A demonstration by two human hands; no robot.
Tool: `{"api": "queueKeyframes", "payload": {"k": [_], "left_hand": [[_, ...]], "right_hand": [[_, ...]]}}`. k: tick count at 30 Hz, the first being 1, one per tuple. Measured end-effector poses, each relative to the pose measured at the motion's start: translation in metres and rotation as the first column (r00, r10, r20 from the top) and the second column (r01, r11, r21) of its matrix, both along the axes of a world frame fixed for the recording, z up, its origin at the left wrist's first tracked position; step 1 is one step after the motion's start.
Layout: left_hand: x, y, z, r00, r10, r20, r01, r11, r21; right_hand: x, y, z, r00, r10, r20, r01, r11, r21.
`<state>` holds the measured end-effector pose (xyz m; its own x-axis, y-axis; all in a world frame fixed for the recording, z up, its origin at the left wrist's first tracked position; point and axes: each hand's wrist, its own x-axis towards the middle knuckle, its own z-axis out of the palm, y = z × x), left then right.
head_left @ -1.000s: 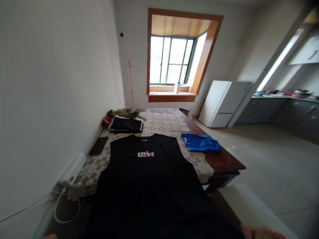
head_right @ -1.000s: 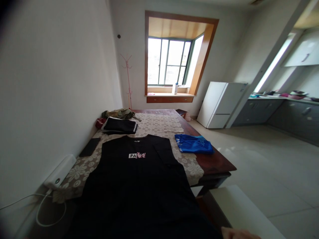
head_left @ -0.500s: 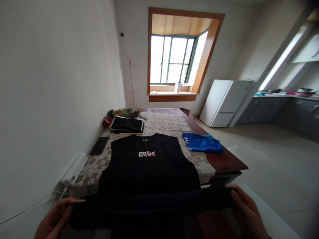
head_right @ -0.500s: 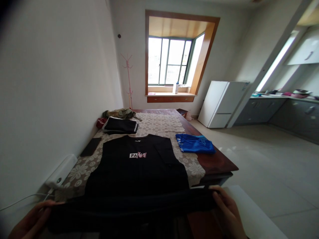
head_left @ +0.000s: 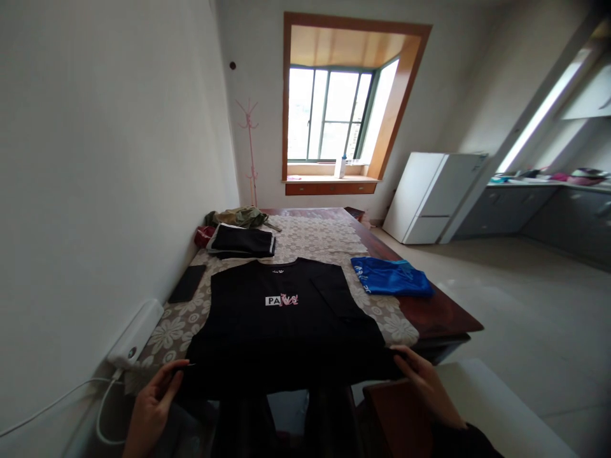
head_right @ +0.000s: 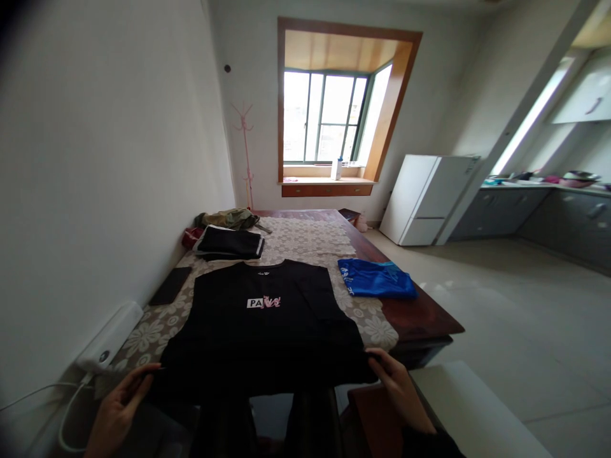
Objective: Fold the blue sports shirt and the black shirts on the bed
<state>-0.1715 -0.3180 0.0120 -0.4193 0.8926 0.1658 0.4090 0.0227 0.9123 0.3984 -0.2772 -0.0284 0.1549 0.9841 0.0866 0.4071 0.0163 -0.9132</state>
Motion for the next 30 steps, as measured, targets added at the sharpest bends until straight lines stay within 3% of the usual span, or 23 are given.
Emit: {"api": "queueKeyframes", "payload": {"k": [6,12,19,24,30], "left_hand": [[0.003,-0.001,-0.014,0.998,-0.006,0.057,0.009,0.999,-0.053],[0.001,-0.002,-0.029,0.991,0.102,0.090,-0.100,0.994,-0.035],[0.006,0.004,-0.025,0.977,0.211,-0.031,-0.212,0.976,-0.043],[0.009,0.002,-0.032,0.950,0.294,-0.102,-0.305,0.946,-0.112],[0.006,-0.001,-0.037,0.926,0.303,-0.224,-0.340,0.928,-0.152]], "right_hand": [[-0.006,0.001,-0.017,0.997,-0.073,0.028,0.073,0.997,0.018],[-0.002,-0.002,-0.029,0.990,-0.134,0.035,0.133,0.990,0.042],[-0.012,0.017,-0.023,0.974,-0.206,0.095,0.197,0.976,0.096],[-0.016,0.023,-0.034,0.952,-0.289,0.098,0.278,0.954,0.113],[-0.024,0.016,-0.042,0.912,-0.389,0.129,0.370,0.917,0.148]]}}
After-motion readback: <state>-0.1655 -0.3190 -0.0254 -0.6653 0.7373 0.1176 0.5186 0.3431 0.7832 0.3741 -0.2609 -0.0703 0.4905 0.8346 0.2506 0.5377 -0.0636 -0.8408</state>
